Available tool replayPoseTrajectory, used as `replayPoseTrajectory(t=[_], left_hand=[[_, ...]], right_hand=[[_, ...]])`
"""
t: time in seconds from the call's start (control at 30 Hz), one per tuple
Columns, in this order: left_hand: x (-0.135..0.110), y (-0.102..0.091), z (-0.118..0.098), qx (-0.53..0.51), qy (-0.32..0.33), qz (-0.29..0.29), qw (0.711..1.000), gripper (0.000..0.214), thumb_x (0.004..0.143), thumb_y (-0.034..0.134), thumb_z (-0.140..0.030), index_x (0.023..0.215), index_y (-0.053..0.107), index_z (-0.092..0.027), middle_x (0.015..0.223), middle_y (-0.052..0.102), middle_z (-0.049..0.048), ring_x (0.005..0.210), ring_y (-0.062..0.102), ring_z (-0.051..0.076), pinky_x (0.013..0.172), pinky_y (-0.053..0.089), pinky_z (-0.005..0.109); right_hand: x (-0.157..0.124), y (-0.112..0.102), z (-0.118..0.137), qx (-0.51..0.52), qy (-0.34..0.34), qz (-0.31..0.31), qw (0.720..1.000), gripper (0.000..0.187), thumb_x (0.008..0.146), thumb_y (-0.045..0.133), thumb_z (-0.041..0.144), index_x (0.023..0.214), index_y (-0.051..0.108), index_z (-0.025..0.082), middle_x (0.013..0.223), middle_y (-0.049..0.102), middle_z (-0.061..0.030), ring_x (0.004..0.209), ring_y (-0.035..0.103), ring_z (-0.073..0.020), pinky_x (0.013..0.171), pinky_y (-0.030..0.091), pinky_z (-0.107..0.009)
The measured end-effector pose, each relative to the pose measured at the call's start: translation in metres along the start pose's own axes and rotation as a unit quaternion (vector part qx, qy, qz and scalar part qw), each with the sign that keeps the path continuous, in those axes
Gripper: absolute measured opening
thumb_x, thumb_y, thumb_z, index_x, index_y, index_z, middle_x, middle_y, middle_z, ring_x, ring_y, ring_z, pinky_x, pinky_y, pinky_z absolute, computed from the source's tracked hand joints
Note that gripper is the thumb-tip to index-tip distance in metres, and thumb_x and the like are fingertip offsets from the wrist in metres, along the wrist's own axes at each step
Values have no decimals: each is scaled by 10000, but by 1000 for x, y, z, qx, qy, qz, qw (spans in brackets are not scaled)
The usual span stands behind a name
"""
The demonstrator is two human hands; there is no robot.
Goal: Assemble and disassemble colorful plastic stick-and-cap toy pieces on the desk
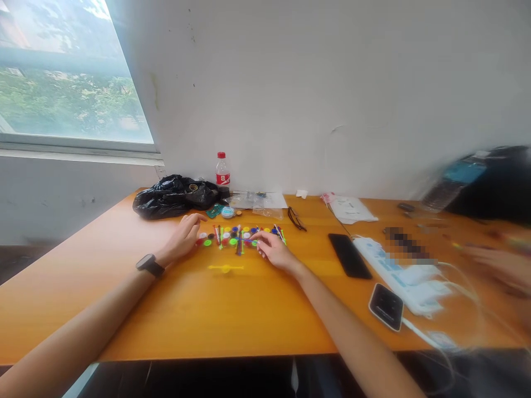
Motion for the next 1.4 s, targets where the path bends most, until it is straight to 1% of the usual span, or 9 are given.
replayPoseTrajectory(t=[0.1, 0.23, 0.4, 0.53, 0.7, 0.93, 1.1, 1.3, 1.4], left_hand=[[-1, -3, -17, -29, 22, -13, 999, 288, 1053, 317, -260, 1090, 600, -225, 1003, 644, 66, 992, 560, 246, 920, 478, 397], [-6, -10, -46, -57, 65, 31, 996, 307, 1026, 320, -231, 996, 625, -215, 928, 638, 65, 898, 576, 228, 840, 485, 377], [-20, -10, -84, -22, 191, 189, 963, 292, 945, 629, -524, 981, 685, -240, 903, 671, 61, 861, 597, 244, 789, 481, 387], [-26, -1, -95, 23, 241, 228, 943, 292, 883, 715, -534, 946, 699, -250, 915, 688, 75, 889, 614, 267, 787, 491, 408], [-24, 3, -88, 56, 237, 206, 948, 150, 938, 646, -383, 922, 696, -242, 924, 696, 82, 922, 621, 272, 796, 501, 417], [-21, 4, -75, 67, 228, 161, 958, 177, 986, 614, -357, 1047, 723, -230, 1018, 720, 87, 985, 612, 269, 859, 498, 411], [-21, 1, -80, 48, 222, 140, 964, 247, 966, 647, -347, 1181, 711, -244, 1067, 702, 96, 1001, 585, 274, 922, 488, 413], [-25, 4, -89, -55, 172, 98, 979, 299, 1044, 400, -154, 1210, 641, -216, 1042, 674, 78, 953, 565, 234, 889, 474, 375], [-26, 17, -85, -135, 133, 55, 980, 278, 1081, 452, -214, 1304, 617, -224, 1087, 687, 75, 999, 609, 213, 941, 496, 371]], right_hand=[[0, 1, 0, 1, -8, -4, 1000, 319, 879, 688, 460, 1074, 676, 208, 805, 583, 8, 639, 523, -133, 636, 430, -296], [0, 5, 0, 23, 7, -15, 1000, 233, 869, 651, 406, 991, 642, 209, 714, 539, 29, 589, 482, -127, 597, 398, -283], [0, 6, 4, 36, 19, -23, 999, 195, 849, 639, 386, 934, 617, 211, 678, 519, 38, 557, 445, -118, 554, 351, -264], [-1, 6, 5, 30, 29, -20, 999, 215, 833, 659, 385, 951, 616, 211, 688, 523, 38, 567, 445, -118, 539, 343, -252], [0, 6, 2, 28, 36, -19, 999, 216, 835, 665, 375, 963, 625, 205, 680, 522, 39, 566, 447, -115, 539, 348, -245], [1, 5, -1, 15, 40, -16, 999, 254, 810, 670, 405, 964, 625, 208, 684, 529, 37, 574, 452, -118, 533, 351, -243], [1, 5, -2, 11, 35, -17, 999, 277, 801, 664, 430, 962, 627, 208, 681, 527, 36, 573, 453, -120, 522, 346, -241], [3, 3, -6, 4, 42, -24, 999, 301, 854, 648, 501, 933, 604, 214, 615, 450, 65, 514, 394, -109, 494, 306, -234], [2, 4, -2, -19, 24, -27, 999, 343, 880, 651, 550, 895, 587, 213, 641, 466, 55, 529, 407, -112, 503, 328, -242]])
Point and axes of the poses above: each hand's wrist, its own x-axis towards the middle knuckle, its own y-axis out of the palm, z = x × y, the point moved 1 cm from there along x, towards the middle knuckle
